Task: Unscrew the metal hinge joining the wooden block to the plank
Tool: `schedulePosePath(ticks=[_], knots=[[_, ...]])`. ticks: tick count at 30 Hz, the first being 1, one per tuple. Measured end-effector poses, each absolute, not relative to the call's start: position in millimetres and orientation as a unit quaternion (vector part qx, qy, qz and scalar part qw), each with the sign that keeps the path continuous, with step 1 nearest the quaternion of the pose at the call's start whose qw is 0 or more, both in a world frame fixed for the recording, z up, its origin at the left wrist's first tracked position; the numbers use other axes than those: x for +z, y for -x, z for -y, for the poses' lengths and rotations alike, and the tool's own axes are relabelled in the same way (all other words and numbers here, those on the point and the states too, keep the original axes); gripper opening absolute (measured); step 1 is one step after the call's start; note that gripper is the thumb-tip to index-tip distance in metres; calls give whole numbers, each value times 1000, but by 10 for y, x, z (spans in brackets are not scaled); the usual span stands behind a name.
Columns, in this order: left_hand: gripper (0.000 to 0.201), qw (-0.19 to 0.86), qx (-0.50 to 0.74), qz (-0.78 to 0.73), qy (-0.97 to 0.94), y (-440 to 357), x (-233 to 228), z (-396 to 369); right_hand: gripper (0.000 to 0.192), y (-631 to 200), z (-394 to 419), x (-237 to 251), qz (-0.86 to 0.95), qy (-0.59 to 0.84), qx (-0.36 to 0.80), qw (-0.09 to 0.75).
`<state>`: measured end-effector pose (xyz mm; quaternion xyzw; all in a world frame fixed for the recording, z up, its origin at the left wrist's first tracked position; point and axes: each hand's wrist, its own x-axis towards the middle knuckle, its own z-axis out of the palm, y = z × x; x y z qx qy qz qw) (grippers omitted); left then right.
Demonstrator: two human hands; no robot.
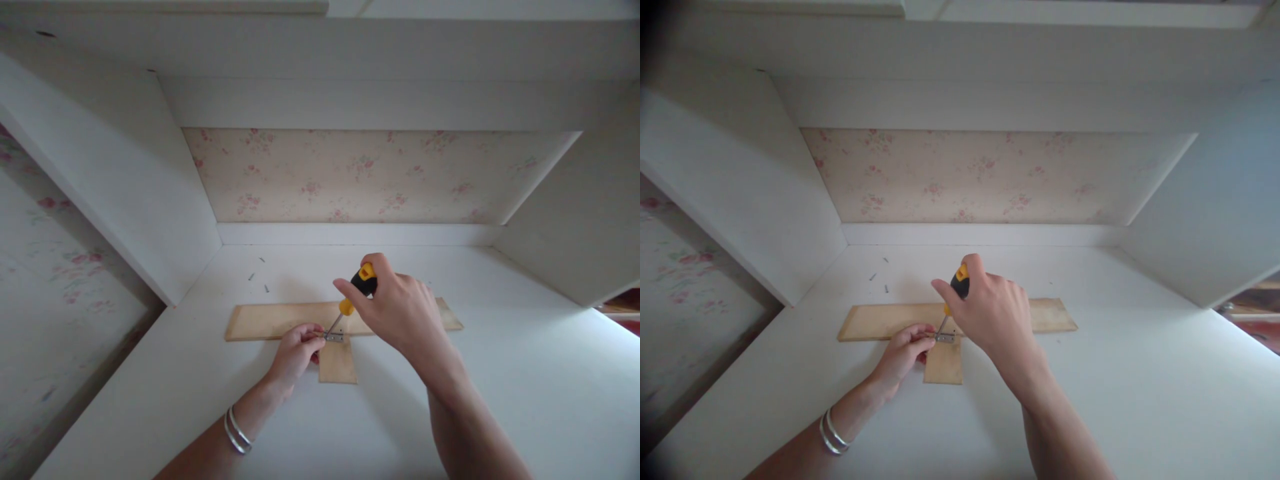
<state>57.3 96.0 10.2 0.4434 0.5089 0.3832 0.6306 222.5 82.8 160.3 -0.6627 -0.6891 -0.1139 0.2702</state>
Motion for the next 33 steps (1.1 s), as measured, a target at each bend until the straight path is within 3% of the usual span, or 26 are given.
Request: schedulePosePath(ticks=[6,11,14,17,21,24,27,31,33], knots=[[30,633,388,-509,-436,-573,87,-971,41,-2228,-789,1651,745,614,-36,257],[29,636,379,-508,-441,-559,114,-968,41,-2200,-809,1643,678,686,-103,243],[31,640,376,-507,-437,-556,117,-971,34,-2198,-809,1644,697,667,-77,252],[31,651,381,-499,-427,-559,106,-972,40,-2176,-783,1655,736,622,-36,265],[30,661,382,-490,-421,-561,91,-968,41,-2113,-834,1652,690,673,-93,251],[31,668,380,-485,-416,-556,91,-963,39,-2087,-968,1715,686,690,-121,197],[31,665,387,-486,-414,-547,102,-956,33,-2076,-1124,1894,772,620,-74,120],[31,669,392,-481,-408,-531,108,-952,57,-1999,-1303,2214,809,587,-36,2],[32,674,392,-479,-404,-522,101,-954,59,-1932,-1370,2362,809,585,-38,-46]])
